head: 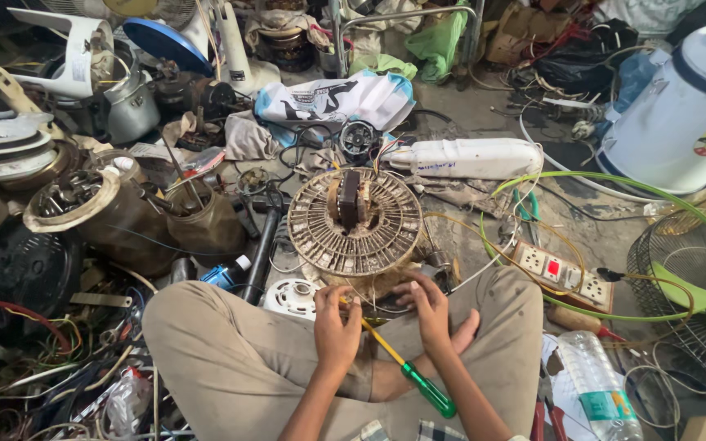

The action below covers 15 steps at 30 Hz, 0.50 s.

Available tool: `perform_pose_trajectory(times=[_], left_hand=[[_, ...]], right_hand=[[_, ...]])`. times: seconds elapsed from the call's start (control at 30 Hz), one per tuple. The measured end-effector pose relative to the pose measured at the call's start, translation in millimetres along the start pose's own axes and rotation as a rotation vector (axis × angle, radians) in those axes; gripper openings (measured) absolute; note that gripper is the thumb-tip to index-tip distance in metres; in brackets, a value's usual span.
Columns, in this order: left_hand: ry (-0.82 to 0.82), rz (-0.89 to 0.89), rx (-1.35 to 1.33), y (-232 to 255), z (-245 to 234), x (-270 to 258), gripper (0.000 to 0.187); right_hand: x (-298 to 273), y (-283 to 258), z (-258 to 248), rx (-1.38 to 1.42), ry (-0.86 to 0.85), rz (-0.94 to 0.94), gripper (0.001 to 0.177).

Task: The person sits on the floor and repairs an electrical motor using a screwdriver and pliers. They disassemble the motor housing, inspect the internal components, and manipulate the wiring before reassembling the parts.

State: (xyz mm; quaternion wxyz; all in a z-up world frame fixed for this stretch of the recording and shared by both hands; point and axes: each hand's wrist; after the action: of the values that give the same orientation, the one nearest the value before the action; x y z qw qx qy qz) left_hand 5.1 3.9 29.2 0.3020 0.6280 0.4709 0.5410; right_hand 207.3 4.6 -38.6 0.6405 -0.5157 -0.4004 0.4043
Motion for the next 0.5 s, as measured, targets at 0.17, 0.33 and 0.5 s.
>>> perform_pose_trajectory(times=[0.17, 0.33, 0.5], left_hand=[[-0.021, -0.02, -0.033, 8.4, 0.0, 0.5, 0.027], [-0.023, 0.18, 0.105, 20.0, -4.4, 0.0, 0.038], [0.114, 0.278, 0.17, 22.6, -11.6, 6.1, 0.061]], right_hand=[[1.4, 9.8, 0.4, 0.006, -0.02, -0.012, 0.036], [1.2, 3.2, 4.6, -0.033, 0.33, -0.134, 0.045], [-6.8, -19.1, 6.3, -0.304, 0.4, -0.464, 0.053]])
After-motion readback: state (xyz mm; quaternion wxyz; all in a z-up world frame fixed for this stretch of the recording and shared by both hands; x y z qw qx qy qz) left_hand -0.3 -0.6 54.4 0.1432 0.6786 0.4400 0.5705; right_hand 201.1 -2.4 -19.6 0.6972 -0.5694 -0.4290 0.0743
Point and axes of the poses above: each hand's wrist, its own x-axis towards the middle knuckle, its own z-axis out of the palm, y = z × x, and after that the axes turned 4 degrees about z, right-handed
